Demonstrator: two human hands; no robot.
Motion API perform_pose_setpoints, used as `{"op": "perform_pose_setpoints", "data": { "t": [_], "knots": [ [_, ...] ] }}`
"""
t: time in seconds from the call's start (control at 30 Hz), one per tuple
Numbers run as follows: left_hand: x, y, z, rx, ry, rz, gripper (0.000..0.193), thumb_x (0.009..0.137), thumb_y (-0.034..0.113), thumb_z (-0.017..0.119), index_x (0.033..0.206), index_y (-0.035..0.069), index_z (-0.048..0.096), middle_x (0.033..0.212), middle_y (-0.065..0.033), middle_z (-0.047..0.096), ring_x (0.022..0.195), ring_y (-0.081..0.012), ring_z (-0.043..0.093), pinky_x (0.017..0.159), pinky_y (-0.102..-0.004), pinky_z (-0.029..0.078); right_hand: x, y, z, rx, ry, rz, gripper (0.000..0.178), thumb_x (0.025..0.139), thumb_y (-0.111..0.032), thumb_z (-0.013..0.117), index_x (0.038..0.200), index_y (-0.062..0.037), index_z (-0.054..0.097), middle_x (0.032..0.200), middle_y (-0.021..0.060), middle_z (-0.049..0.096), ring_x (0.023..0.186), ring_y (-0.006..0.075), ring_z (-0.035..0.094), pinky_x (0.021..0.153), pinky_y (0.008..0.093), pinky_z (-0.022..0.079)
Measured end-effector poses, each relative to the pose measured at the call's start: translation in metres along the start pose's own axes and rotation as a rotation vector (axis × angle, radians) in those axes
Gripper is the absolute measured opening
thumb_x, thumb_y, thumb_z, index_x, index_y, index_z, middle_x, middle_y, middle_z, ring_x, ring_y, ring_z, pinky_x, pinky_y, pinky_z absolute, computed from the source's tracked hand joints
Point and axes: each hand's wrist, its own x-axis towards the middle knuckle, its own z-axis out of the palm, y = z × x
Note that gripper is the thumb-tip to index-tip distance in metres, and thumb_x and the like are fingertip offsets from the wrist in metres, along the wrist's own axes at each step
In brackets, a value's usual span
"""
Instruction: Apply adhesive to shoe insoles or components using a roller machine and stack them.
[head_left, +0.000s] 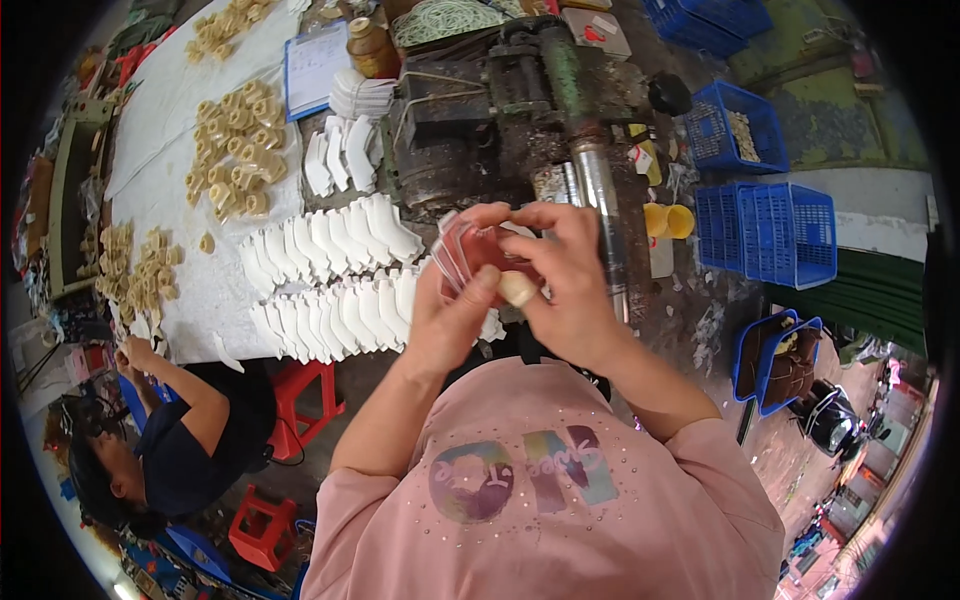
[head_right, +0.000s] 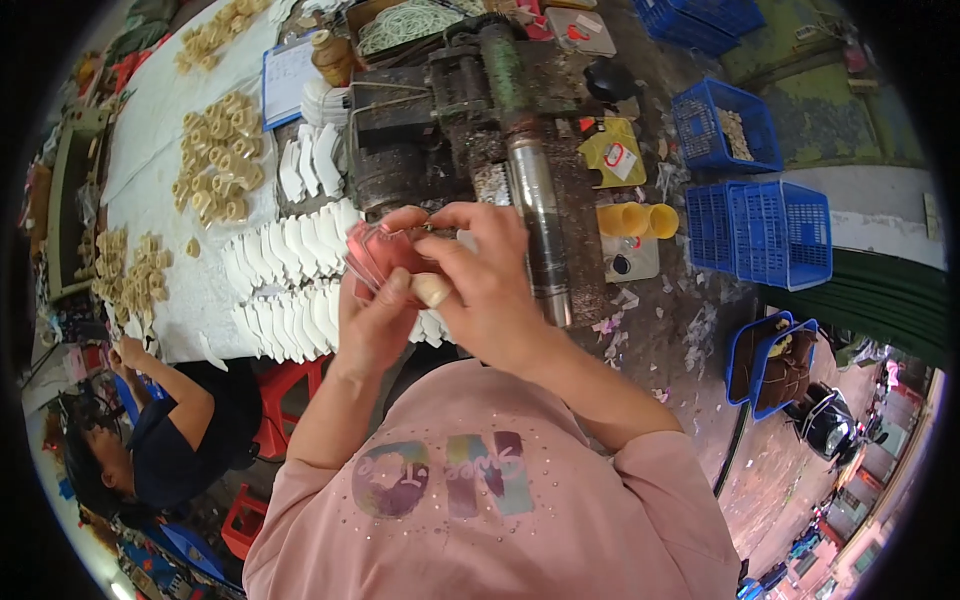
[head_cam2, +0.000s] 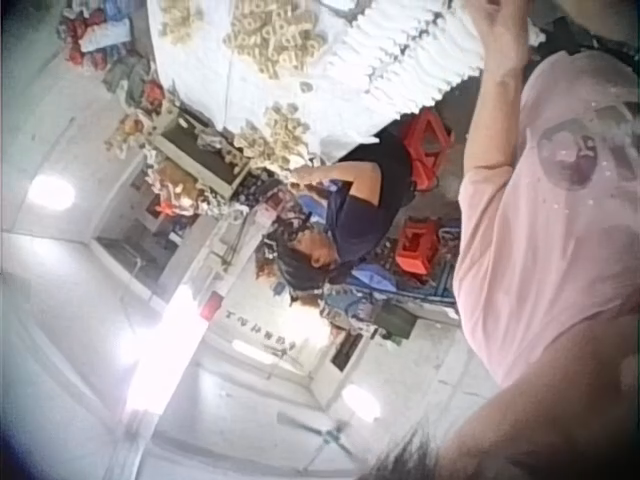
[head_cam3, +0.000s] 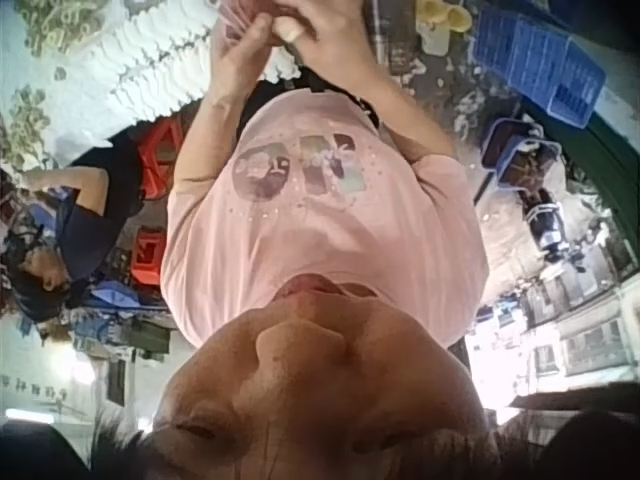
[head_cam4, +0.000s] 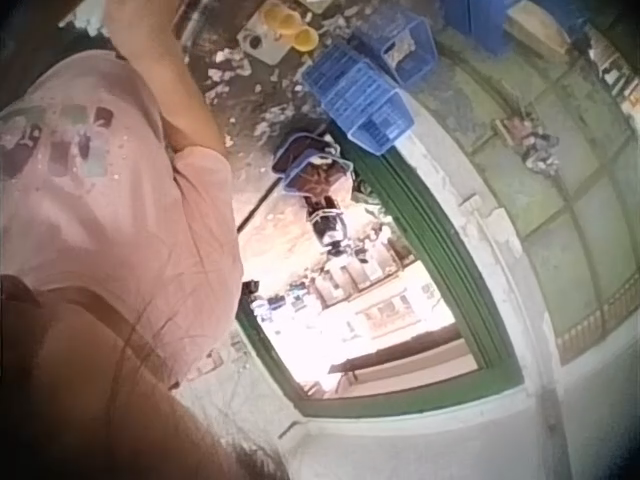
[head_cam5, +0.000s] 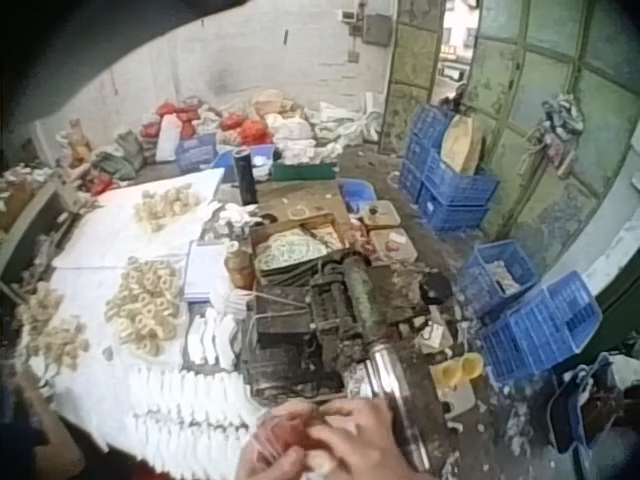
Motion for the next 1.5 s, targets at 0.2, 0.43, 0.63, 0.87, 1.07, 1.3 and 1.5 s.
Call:
{"op": "perform_pose_setpoints", "data": {
  "t": [0.2, 0.43, 0.63, 0.87, 1.07, 1.3, 1.5],
  "knots": [
    [-0.003, -0.022, 0.018, 0.16, 0.149, 0.095, 0.05, 0.093, 0.016, 0.053, 0.135, 0.0, 0.031, 0.115, -0.0097, 0.051, 0.099, -0.0139, 0.051, 0.087, -0.0279, 0.041, -0.01, 0.003, 0.013, 0.02, 0.211, -0.009, 0.021, 0.077, -0.011, 0.067, 0.097, -0.0064, 0.061, 0.103, 0.0103, 0.053, 0.096, 0.0295, 0.045, 0.083, 0.0407, 0.036],
    [-0.002, -0.033, 0.027, 0.344, 0.187, 0.304, 0.056, 0.094, 0.016, 0.052, 0.139, -0.001, 0.022, 0.118, -0.0097, 0.046, 0.109, -0.0165, 0.045, 0.098, -0.0322, 0.034, -0.013, 0.007, 0.01, 0.102, 0.224, -0.012, 0.016, 0.078, -0.01, 0.066, 0.09, -0.0056, 0.057, 0.096, 0.0106, 0.051, 0.093, 0.0281, 0.044, 0.081, 0.0389, 0.036],
    [0.001, -0.019, 0.036, 0.17, 0.218, 0.068, 0.049, 0.092, 0.011, 0.052, 0.134, 0.004, 0.029, 0.107, -0.0031, 0.048, 0.096, -0.0115, 0.048, 0.083, -0.0256, 0.042, -0.014, 0.01, -0.008, 0.328, 0.157, 0.091, 0.011, 0.079, -0.004, 0.061, 0.087, -0.0043, 0.053, 0.093, 0.0113, 0.052, 0.089, 0.0272, 0.047, 0.078, 0.0362, 0.039],
    [-0.001, -0.002, -0.022, 0.618, 0.406, -0.068, 0.037, 0.09, 0.0, 0.045, 0.126, 0.003, 0.038, 0.101, -0.004, 0.048, 0.078, -0.0149, 0.055, 0.069, -0.028, 0.051, -0.001, 0.041, -0.107, 0.113, 0.079, 0.436, 0.006, 0.083, 0.0, 0.051, 0.085, -0.0051, 0.052, 0.081, 0.009, 0.058, 0.077, 0.0201, 0.055, 0.074, 0.0319, 0.041],
    [0.002, -0.041, 0.02, 1.23, -0.194, 0.055, 0.06, 0.071, -0.015, 0.052, 0.127, 0.002, 0.039, 0.122, -0.0211, 0.034, 0.116, -0.0399, 0.038, 0.099, -0.0396, 0.035, -0.015, 0.085, -0.105, -0.354, -0.344, 0.284, 0.013, 0.075, -0.001, 0.055, 0.086, -0.0084, 0.053, 0.081, 0.0107, 0.06, 0.084, 0.0296, 0.055, 0.083, 0.0372, 0.03],
    [0.0, -0.043, 0.02, 1.1, -0.103, 0.0, 0.057, 0.072, -0.015, 0.052, 0.124, 0.004, 0.041, 0.122, -0.0171, 0.035, 0.112, -0.0358, 0.043, 0.095, -0.0377, 0.039, -0.022, 0.094, -0.09, -0.102, -0.04, 0.357, 0.015, 0.079, -0.006, 0.062, 0.094, -0.0029, 0.06, 0.087, 0.0079, 0.061, 0.079, 0.021, 0.057, 0.073, 0.0316, 0.043],
    [-0.015, -0.004, -0.08, 1.094, 0.192, 0.28, 0.056, 0.067, -0.018, 0.046, 0.117, 0.006, 0.051, 0.112, -0.0165, 0.046, 0.104, -0.0329, 0.047, 0.089, -0.0371, 0.041, -0.03, 0.097, -0.088, 0.062, 0.029, 0.5, 0.014, 0.086, -0.004, 0.057, 0.099, -0.0014, 0.058, 0.085, 0.0025, 0.058, 0.078, 0.0098, 0.052, 0.071, 0.0242, 0.042]
  ]
}}
